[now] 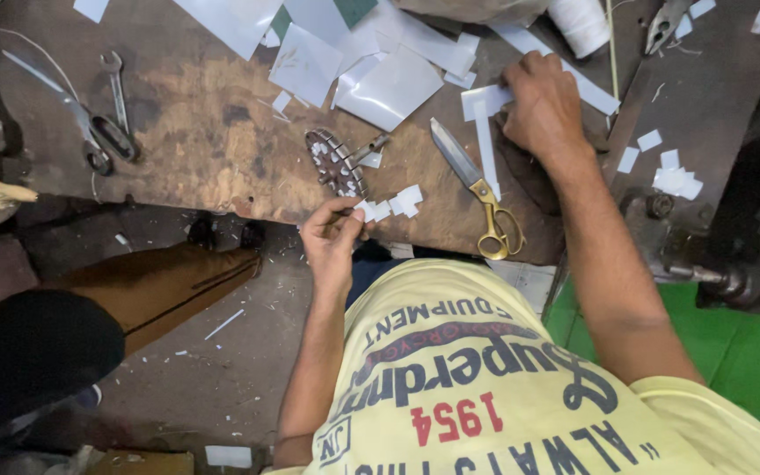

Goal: The person uses a pair of scissors to cut white rectangular sheets into smaller strips and pieces. They repeatedly pick up sheets, cut them, and place the cut pieces onto a circular metal component on the workbench.

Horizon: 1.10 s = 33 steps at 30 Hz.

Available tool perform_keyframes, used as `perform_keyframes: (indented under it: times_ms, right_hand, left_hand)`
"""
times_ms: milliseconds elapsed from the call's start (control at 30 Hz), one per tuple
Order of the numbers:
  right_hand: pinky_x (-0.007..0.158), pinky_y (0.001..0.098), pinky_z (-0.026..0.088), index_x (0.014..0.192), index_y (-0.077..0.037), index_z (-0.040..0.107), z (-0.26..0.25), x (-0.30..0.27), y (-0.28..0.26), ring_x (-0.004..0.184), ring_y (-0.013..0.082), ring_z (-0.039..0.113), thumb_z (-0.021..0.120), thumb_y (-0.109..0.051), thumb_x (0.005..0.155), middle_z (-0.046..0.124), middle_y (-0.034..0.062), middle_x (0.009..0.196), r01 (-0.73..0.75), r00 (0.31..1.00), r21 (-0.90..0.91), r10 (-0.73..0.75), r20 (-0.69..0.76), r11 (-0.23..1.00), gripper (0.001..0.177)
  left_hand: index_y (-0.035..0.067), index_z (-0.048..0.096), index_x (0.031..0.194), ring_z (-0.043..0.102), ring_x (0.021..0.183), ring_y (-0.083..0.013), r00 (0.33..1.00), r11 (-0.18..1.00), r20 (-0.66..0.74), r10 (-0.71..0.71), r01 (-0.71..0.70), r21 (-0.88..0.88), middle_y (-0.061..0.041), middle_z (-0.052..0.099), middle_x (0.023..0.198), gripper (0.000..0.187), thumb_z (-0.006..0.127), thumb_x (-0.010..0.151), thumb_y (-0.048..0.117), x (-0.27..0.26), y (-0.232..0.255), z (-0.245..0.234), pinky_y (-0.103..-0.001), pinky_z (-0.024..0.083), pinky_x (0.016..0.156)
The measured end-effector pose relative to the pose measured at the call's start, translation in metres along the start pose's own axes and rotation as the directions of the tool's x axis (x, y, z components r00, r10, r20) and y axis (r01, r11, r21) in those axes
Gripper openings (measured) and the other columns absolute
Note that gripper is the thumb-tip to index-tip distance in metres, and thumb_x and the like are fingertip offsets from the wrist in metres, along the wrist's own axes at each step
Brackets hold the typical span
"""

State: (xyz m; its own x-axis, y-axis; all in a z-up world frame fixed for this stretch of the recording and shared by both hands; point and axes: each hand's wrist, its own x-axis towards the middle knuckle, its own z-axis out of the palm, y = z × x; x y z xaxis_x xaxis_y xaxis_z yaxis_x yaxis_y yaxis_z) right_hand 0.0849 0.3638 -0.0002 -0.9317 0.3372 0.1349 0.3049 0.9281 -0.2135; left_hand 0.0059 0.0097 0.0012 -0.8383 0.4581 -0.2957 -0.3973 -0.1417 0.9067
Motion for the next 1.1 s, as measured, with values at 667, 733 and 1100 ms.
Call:
perform_keyframes:
  times_ms: [667, 733, 1100]
  right_hand:
    - [0.093, 0.0498, 0.045, 0.114, -0.002, 0.072, 0.038, 0.07, -0.049, 0.112, 0.0421, 0.058, 0.085, -0.015, 0.074, 0.067, 0.0217, 0.115, -0.239, 0.966, 0.179, 0.252, -0.053, 0.954, 0.044]
    - [0.092, 0.0466, 0.05, 0.113, -0.004, 0.075, 0.042, 0.074, -0.045, 0.105, 0.0388, 0.066, 0.083, -0.015, 0.079, 0.071, 0.0209, 0.109, -0.309, 0.948, 0.314, 0.317, 0.027, 0.898, 0.036]
    - [0.084, 0.0455, 0.054, 0.11, 0.0, 0.073, 0.042, 0.047, -0.02, 0.094, 0.0392, 0.07, 0.085, -0.018, 0.085, 0.072, 0.0237, 0.1, -0.359, 0.925, 0.378, 0.38, 0.022, 0.853, 0.032]
  left_hand:
    - [-0.005, 0.071, 0.111, 0.068, 0.074, -0.0119, 0.999, 0.999, 0.038, -0.025, 0.026, -0.023, -0.007, 0.072, 0.088, 0.018, 0.07, 0.094, -0.001, 0.0, 0.007, -0.061, -0.024, 0.053, 0.064]
    - [-0.005, 0.071, 0.111, 0.068, 0.074, -0.012, 0.999, 0.999, 0.034, -0.025, 0.026, -0.028, -0.007, 0.072, 0.088, 0.018, 0.07, 0.093, -0.001, 0.0, 0.006, -0.063, -0.024, 0.053, 0.063]
    - [-0.005, 0.071, 0.111, 0.066, 0.072, -0.0118, 0.995, 0.996, 0.066, -0.071, 0.075, -0.045, -0.007, 0.07, 0.087, 0.018, 0.069, 0.093, -0.002, 0.008, 0.009, -0.061, -0.023, 0.051, 0.062]
